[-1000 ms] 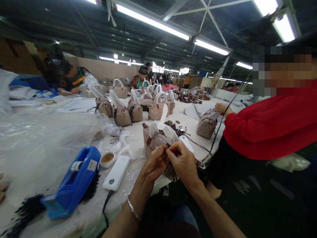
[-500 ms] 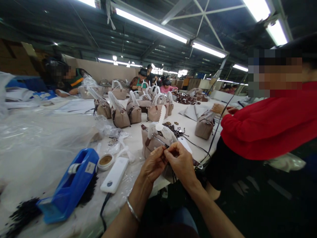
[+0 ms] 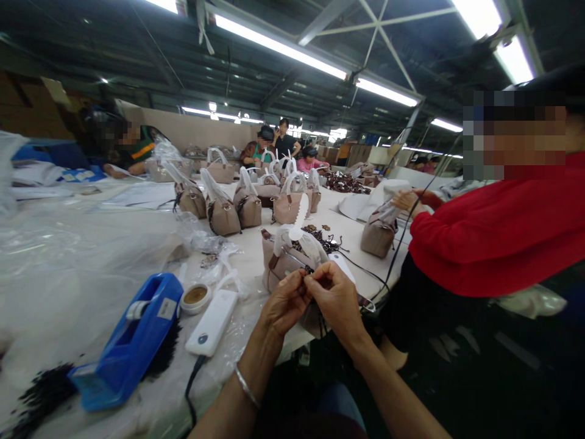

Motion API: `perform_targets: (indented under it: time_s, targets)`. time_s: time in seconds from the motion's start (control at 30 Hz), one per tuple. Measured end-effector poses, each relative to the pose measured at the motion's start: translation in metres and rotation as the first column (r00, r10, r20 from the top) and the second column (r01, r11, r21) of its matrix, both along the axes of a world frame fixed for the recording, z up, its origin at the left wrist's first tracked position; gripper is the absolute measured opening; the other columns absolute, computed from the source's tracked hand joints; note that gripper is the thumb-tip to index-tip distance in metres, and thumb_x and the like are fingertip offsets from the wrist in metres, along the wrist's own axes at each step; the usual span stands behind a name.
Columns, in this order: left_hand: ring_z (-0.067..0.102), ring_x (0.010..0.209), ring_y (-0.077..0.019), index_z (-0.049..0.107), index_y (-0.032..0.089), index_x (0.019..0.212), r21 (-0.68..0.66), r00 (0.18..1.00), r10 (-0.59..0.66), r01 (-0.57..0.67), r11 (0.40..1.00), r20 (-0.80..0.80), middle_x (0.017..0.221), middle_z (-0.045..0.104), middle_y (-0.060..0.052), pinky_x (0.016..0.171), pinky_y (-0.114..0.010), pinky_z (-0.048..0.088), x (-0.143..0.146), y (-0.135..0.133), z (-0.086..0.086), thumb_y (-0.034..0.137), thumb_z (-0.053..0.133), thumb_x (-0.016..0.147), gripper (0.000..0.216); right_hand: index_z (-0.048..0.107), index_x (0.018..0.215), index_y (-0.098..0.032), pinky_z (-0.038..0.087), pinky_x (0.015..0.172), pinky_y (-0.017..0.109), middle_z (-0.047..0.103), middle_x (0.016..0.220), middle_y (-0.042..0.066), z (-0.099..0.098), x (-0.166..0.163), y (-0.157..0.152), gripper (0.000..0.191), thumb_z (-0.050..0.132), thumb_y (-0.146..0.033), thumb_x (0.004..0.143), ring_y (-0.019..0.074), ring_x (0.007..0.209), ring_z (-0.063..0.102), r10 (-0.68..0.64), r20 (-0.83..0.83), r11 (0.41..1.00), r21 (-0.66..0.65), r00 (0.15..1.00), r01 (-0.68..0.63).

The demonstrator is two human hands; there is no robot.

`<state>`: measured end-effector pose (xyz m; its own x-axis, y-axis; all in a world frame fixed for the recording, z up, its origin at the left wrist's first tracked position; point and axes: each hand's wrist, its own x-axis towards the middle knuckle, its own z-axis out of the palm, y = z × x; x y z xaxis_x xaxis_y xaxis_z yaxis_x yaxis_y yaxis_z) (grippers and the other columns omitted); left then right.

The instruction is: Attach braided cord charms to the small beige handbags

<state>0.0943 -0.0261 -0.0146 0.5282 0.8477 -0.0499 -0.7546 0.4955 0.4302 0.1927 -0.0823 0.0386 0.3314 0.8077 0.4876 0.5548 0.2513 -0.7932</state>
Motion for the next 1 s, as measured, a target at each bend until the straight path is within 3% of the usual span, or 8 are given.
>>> perform_targets:
  time_s: [0.27, 0.43, 0.57, 0.7, 0.87, 1.0]
  targets:
    - [0.065, 0.072, -0.0112, 0.071, 0.014, 0.078, 0.003, 1.0, 0.01, -0.01, 1.0, -0.013, 0.079, 0.071, -0.001, 0.073, -0.021, 0.053, 0.001, 0.0, -0.001, 0.019, 0.085, 0.064, 0.02, 0.055, 0.071, -0.022, 0.044, 0.056, 0.025, 0.06, 0.064, -0.003, 0.002, 0.0, -0.001, 0.013, 0.063, -0.03, 0.078, 0.0136, 0.057, 0.055, -0.019, 0.056, 1.0, -0.012, 0.998, 0.02]
    - [0.062, 0.074, -0.0118, 0.072, 0.014, 0.077, 0.156, 0.984, 0.127, -0.107, 0.982, -0.124, 0.077, 0.069, -0.002, 0.073, -0.022, 0.05, 0.0, -0.003, 0.005, 0.027, 0.087, 0.061, 0.025, 0.054, 0.069, -0.023, 0.042, 0.055, 0.025, 0.059, 0.062, -0.004, 0.003, 0.002, 0.001, 0.011, 0.062, -0.027, 0.076, 0.0135, 0.056, 0.054, -0.012, 0.057, 1.0, -0.028, 0.998, 0.014]
    - [0.056, 0.07, -0.0109, 0.072, 0.015, 0.072, 0.456, 0.895, 0.367, -0.223, 0.861, -0.255, 0.073, 0.063, 0.001, 0.069, -0.021, 0.046, -0.003, -0.001, 0.011, 0.031, 0.081, 0.068, 0.019, 0.052, 0.067, -0.022, 0.04, 0.05, 0.024, 0.058, 0.056, -0.004, 0.004, 0.007, 0.006, 0.016, 0.067, -0.027, 0.069, 0.0134, 0.052, 0.053, 0.087, -0.193, 0.991, -0.081, 0.977, -0.104]
    - [0.056, 0.075, -0.0141, 0.072, 0.018, 0.072, 0.666, 0.784, 0.527, -0.203, 0.718, -0.329, 0.077, 0.061, 0.0, 0.07, -0.024, 0.045, -0.005, 0.002, 0.016, 0.03, 0.072, 0.076, 0.013, 0.052, 0.073, -0.021, 0.043, 0.05, 0.024, 0.062, 0.056, -0.004, 0.007, 0.015, 0.008, 0.026, 0.074, -0.03, 0.064, 0.013, 0.051, 0.057, 0.209, -0.516, 0.943, -0.12, 0.831, -0.312]
    - [0.058, 0.077, -0.0159, 0.07, 0.018, 0.071, 0.8, 0.664, 0.676, -0.193, 0.569, -0.321, 0.077, 0.061, -0.002, 0.072, -0.026, 0.044, -0.004, 0.001, 0.017, 0.026, 0.066, 0.08, 0.013, 0.049, 0.069, -0.021, 0.043, 0.051, 0.023, 0.061, 0.055, -0.005, 0.008, 0.018, 0.008, 0.03, 0.077, -0.027, 0.061, 0.0116, 0.051, 0.055, 0.214, -0.551, 0.944, -0.096, 0.807, -0.316]
    - [0.058, 0.072, -0.0152, 0.07, 0.018, 0.071, 0.827, 0.655, 0.684, -0.157, 0.54, -0.322, 0.073, 0.06, -0.001, 0.067, -0.025, 0.044, -0.002, 0.0, 0.014, 0.026, 0.065, 0.08, 0.013, 0.048, 0.065, -0.021, 0.04, 0.049, 0.021, 0.057, 0.052, -0.006, 0.003, 0.017, 0.009, 0.03, 0.077, -0.024, 0.06, 0.01, 0.049, 0.052, 0.196, -0.571, 0.953, -0.079, 0.797, -0.291]
